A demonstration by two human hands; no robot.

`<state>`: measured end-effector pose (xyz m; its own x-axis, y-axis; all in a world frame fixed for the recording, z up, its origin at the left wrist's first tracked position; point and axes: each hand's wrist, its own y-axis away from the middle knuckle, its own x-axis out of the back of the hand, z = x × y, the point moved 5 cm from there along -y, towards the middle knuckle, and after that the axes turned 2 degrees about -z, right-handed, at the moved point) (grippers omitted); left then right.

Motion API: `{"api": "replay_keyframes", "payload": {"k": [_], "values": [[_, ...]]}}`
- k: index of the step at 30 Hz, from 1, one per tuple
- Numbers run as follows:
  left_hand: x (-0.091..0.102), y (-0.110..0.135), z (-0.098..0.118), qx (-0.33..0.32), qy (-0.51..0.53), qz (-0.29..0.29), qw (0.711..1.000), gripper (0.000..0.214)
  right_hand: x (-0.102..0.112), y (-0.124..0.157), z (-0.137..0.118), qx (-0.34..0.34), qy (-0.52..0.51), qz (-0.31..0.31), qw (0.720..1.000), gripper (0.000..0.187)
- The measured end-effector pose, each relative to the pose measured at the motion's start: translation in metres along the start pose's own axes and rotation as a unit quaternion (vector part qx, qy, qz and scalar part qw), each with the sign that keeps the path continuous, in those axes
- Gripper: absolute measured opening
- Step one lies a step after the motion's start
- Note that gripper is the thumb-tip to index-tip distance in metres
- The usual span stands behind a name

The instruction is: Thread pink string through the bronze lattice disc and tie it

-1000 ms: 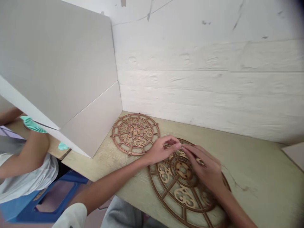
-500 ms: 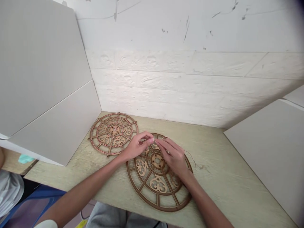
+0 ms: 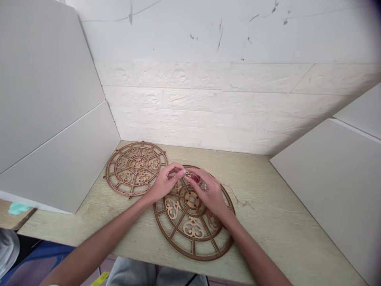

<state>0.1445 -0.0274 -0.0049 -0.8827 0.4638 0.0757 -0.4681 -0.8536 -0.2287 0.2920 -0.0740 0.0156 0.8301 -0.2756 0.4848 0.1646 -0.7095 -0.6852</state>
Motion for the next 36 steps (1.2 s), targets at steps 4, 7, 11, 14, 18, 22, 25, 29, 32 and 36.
{"api": "replay_keyframes", "payload": {"k": [4,7,11,14,18,22,25,29,32,36], "values": [[0.0,-0.001,-0.001,-0.004,-0.019,-0.004,1.0,0.043,-0.005,-0.002,0.012,-0.15,-0.124,-0.036,0.98,0.022],[0.001,-0.002,0.001,-0.013,-0.068,-0.017,0.997,0.043,-0.005,-0.002,0.019,-0.203,-0.186,-0.043,0.96,0.029],[0.013,-0.005,0.01,-0.046,-0.203,0.001,0.978,0.042,-0.002,-0.002,0.03,-0.246,-0.225,-0.029,0.942,0.033],[0.026,-0.006,0.012,-0.063,-0.377,0.031,0.924,0.037,0.0,-0.002,0.036,-0.261,-0.236,-0.02,0.936,0.034],[0.031,-0.006,0.001,-0.014,-0.521,0.015,0.854,0.041,-0.002,0.0,0.04,-0.26,-0.233,-0.023,0.937,0.034],[0.025,-0.005,-0.007,0.017,-0.58,-0.023,0.814,0.06,-0.005,0.001,0.04,-0.252,-0.189,-0.038,0.948,0.03],[0.024,-0.005,-0.008,0.038,-0.586,-0.03,0.809,0.066,-0.006,0.0,0.039,-0.251,-0.168,-0.042,0.952,0.03],[0.026,-0.005,-0.008,0.075,-0.567,-0.044,0.819,0.064,-0.005,-0.001,0.038,-0.252,-0.165,-0.031,0.953,0.034],[0.028,-0.004,-0.007,0.104,-0.517,-0.049,0.848,0.065,-0.002,-0.002,0.038,-0.249,-0.185,-0.013,0.951,0.034],[0.026,-0.006,-0.008,0.123,-0.384,-0.045,0.914,0.06,0.003,-0.003,0.036,-0.241,-0.2,0.002,0.95,0.033]]}}
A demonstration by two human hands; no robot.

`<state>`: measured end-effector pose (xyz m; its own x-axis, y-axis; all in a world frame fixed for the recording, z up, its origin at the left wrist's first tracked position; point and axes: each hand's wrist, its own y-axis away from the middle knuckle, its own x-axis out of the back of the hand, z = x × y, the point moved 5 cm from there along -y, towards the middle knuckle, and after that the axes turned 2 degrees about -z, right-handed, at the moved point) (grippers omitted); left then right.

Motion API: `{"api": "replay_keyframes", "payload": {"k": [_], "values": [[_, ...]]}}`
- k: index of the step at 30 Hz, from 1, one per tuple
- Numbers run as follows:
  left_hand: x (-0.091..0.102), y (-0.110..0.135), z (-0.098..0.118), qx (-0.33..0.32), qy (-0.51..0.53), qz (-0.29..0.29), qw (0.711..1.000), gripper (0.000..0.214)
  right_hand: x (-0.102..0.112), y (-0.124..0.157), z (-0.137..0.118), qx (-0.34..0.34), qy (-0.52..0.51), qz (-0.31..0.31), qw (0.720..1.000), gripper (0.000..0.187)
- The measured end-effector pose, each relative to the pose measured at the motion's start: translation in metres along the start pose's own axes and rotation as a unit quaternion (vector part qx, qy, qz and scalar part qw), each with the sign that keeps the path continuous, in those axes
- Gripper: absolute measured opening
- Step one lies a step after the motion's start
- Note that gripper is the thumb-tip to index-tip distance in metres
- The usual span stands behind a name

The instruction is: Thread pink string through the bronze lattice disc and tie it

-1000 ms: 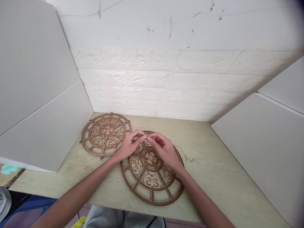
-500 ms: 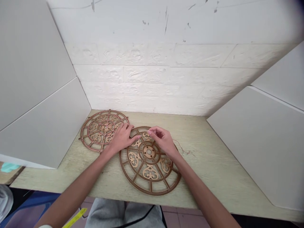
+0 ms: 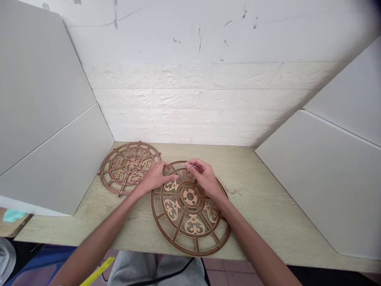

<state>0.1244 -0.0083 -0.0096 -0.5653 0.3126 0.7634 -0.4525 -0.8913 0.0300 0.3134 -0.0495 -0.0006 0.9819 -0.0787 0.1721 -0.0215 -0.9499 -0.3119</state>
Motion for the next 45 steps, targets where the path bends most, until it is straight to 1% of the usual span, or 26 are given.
{"api": "replay_keyframes", "payload": {"k": [3,5,8,10,12,14,16,17,19,21,23,24,26,28,29,30,31,32,33,34,35,37,38,41,43,45], "values": [[-0.004,-0.001,0.002,-0.009,0.137,0.038,0.99,0.057,0.006,0.002,-0.009,0.032,0.032,0.043,0.998,0.03],[-0.007,-0.001,0.002,-0.001,0.236,0.08,0.968,0.057,0.01,0.005,-0.02,0.088,0.085,0.079,0.989,0.025],[-0.014,0.002,0.004,0.014,0.36,0.115,0.926,0.061,0.009,0.013,-0.037,0.206,0.183,0.108,0.955,0.018],[-0.016,0.003,0.006,0.02,0.407,0.125,0.905,0.062,0.011,0.018,-0.044,0.251,0.233,0.138,0.929,0.016],[-0.016,0.004,0.007,0.028,0.435,0.132,0.89,0.064,0.02,0.019,-0.045,0.25,0.26,0.201,0.911,0.017],[-0.014,0.004,0.006,0.036,0.451,0.14,0.881,0.066,0.037,0.021,-0.046,0.232,0.26,0.302,0.887,0.018],[-0.01,0.003,0.006,0.034,0.458,0.146,0.876,0.066,0.057,0.025,-0.048,0.23,0.248,0.409,0.848,0.02],[-0.007,0.003,0.006,0.03,0.461,0.149,0.874,0.066,0.065,0.027,-0.051,0.237,0.249,0.444,0.827,0.02],[-0.004,0.003,0.005,0.028,0.466,0.155,0.87,0.065,0.078,0.029,-0.065,0.283,0.264,0.479,0.788,0.016],[-0.002,0.004,0.003,0.035,0.472,0.163,0.866,0.064,0.089,0.032,-0.087,0.341,0.279,0.509,0.74,0.01],[-0.002,0.003,0.0,0.048,0.481,0.17,0.859,0.065,0.101,0.036,-0.11,0.37,0.258,0.562,0.693,0.01],[-0.002,0.003,0.0,0.053,0.485,0.172,0.856,0.065,0.107,0.035,-0.119,0.364,0.221,0.574,0.7,0.011],[-0.003,0.003,-0.001,0.063,0.496,0.176,0.848,0.065,0.113,0.028,-0.131,0.344,0.142,0.563,0.738,0.016],[-0.005,0.004,-0.001,0.068,0.509,0.172,0.84,0.064,0.105,0.016,-0.13,0.306,0.083,0.501,0.805,0.02],[-0.006,0.004,0.0,0.067,0.517,0.168,0.837,0.064,0.096,0.009,-0.125,0.282,0.053,0.451,0.845,0.021],[-0.006,0.004,0.0,0.064,0.524,0.165,0.833,0.064,0.083,0.001,-0.114,0.243,0.024,0.39,0.888,0.021],[-0.007,0.004,0.001,0.059,0.529,0.163,0.831,0.064,0.067,-0.006,-0.101,0.187,0.003,0.317,0.93,0.021],[-0.008,0.004,0.001,0.054,0.53,0.162,0.831,0.063,0.049,-0.012,-0.085,0.121,-0.013,0.243,0.962,0.023],[-0.009,0.004,0.001,0.048,0.528,0.162,0.832,0.063,0.03,-0.015,-0.07,0.065,-0.025,0.175,0.982,0.026],[-0.01,0.004,0.001,0.043,0.524,0.164,0.835,0.063,0.013,-0.016,-0.057,0.028,-0.02,0.116,0.993,0.028],[-0.011,0.004,0.001,0.037,0.519,0.168,0.837,0.063,-0.003,-0.017,-0.047,0.01,-0.006,0.067,0.998,0.028],[-0.011,0.003,0.0,0.03,0.504,0.179,0.845,0.065,-0.023,-0.016,-0.036,0.022,0.025,0.028,0.999,0.026],[-0.01,0.003,0.001,0.027,0.496,0.186,0.848,0.067,-0.03,-0.015,-0.034,0.031,0.051,0.021,0.998,0.025],[-0.007,0.004,0.006,-0.004,0.464,0.188,0.866,0.062,-0.038,-0.011,-0.036,0.083,0.137,0.048,0.986,0.021],[-0.006,0.005,0.013,-0.033,0.442,0.178,0.879,0.056,-0.04,-0.007,-0.04,0.119,0.172,0.063,0.976,0.019],[-0.006,0.008,0.017,-0.05,0.427,0.177,0.885,0.054,-0.042,-0.003,-0.043,0.138,0.189,0.071,0.97,0.019]]}}
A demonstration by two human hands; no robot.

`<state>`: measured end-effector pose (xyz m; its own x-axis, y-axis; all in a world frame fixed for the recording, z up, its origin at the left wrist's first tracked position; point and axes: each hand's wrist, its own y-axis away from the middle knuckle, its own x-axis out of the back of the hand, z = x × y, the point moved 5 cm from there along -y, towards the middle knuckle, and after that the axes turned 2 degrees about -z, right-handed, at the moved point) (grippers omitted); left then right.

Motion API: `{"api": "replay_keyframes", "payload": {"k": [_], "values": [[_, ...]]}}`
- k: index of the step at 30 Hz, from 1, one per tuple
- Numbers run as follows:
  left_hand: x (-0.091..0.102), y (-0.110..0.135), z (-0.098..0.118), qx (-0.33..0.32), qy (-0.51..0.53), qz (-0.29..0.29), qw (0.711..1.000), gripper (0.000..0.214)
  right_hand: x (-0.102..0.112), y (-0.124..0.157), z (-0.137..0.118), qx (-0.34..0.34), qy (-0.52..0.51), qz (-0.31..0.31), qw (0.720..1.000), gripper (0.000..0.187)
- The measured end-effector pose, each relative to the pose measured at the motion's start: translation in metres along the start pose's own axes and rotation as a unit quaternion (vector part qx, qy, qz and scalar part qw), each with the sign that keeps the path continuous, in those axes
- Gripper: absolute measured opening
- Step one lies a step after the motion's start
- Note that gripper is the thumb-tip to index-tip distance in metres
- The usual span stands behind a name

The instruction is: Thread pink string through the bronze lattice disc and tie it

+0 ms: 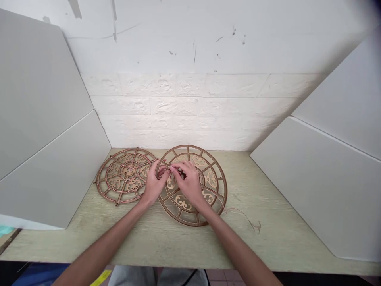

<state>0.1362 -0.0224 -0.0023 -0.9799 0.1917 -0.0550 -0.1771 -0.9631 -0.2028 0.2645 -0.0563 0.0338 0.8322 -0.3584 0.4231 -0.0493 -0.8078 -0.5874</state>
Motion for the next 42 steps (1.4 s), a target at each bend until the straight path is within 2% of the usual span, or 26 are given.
{"api": "replay_keyframes", "payload": {"k": [7,18,22,32,42], "values": [[-0.003,0.008,0.005,-0.031,-0.049,0.011,0.998,0.051,0.002,0.002,0.002,-0.02,0.027,0.014,0.999,0.017],[-0.001,0.012,0.014,-0.051,-0.088,0.026,0.994,0.041,0.006,0.0,-0.009,0.018,0.051,0.012,0.998,0.016],[-0.001,0.013,0.016,-0.059,-0.106,0.026,0.992,0.039,0.006,-0.001,-0.009,0.006,0.046,0.016,0.999,0.016],[-0.003,0.017,0.018,-0.067,-0.112,0.021,0.991,0.039,0.01,-0.002,-0.008,-0.015,0.027,0.023,0.999,0.014],[-0.003,0.016,0.018,-0.074,-0.122,0.028,0.989,0.037,0.012,-0.006,-0.012,0.002,0.047,-0.001,0.999,0.016]]}}
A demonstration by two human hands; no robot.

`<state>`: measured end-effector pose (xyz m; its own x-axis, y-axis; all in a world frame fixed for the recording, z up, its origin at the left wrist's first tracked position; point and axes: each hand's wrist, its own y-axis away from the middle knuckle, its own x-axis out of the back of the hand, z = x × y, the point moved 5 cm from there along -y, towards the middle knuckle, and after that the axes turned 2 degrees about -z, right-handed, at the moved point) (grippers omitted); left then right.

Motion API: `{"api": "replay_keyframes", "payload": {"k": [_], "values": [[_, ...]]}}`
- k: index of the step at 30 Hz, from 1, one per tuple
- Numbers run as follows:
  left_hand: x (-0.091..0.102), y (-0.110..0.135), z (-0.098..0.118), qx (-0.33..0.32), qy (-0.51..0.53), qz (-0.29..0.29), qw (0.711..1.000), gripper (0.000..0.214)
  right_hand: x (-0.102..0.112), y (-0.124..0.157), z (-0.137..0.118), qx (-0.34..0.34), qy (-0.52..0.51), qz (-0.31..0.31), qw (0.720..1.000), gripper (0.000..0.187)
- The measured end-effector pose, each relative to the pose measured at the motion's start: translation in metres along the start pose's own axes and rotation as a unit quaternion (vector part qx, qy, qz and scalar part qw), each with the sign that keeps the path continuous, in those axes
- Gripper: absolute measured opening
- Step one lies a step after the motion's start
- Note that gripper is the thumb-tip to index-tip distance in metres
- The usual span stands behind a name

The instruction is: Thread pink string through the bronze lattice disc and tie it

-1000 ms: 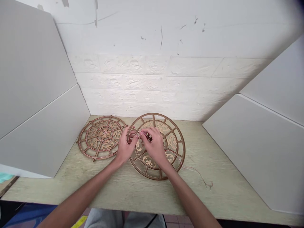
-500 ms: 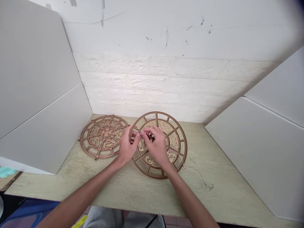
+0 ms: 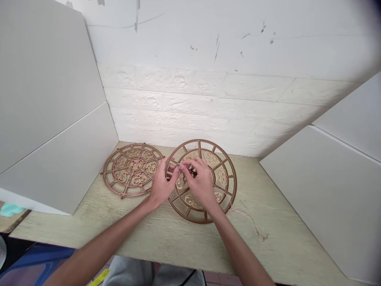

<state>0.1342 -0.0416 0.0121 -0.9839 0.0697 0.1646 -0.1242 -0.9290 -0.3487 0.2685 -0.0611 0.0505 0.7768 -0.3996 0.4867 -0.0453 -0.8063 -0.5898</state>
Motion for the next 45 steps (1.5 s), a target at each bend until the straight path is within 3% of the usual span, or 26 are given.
{"api": "replay_keyframes", "payload": {"k": [16,31,38,45], "values": [[0.003,0.0,0.003,-0.019,-0.019,0.003,1.0,0.037,0.002,-0.021,-0.006,-0.05,0.02,-0.079,0.995,0.011],[0.002,0.001,0.003,-0.017,-0.004,-0.003,1.0,0.035,0.002,-0.022,-0.004,-0.085,-0.011,-0.075,0.993,0.007],[0.004,0.0,0.007,-0.032,-0.025,-0.007,0.999,0.035,0.001,-0.026,-0.006,-0.1,0.014,-0.104,0.989,0.007],[0.005,0.001,0.006,-0.019,-0.034,0.0,0.999,0.039,-0.003,-0.024,-0.006,-0.078,0.008,-0.093,0.993,0.007]]}}
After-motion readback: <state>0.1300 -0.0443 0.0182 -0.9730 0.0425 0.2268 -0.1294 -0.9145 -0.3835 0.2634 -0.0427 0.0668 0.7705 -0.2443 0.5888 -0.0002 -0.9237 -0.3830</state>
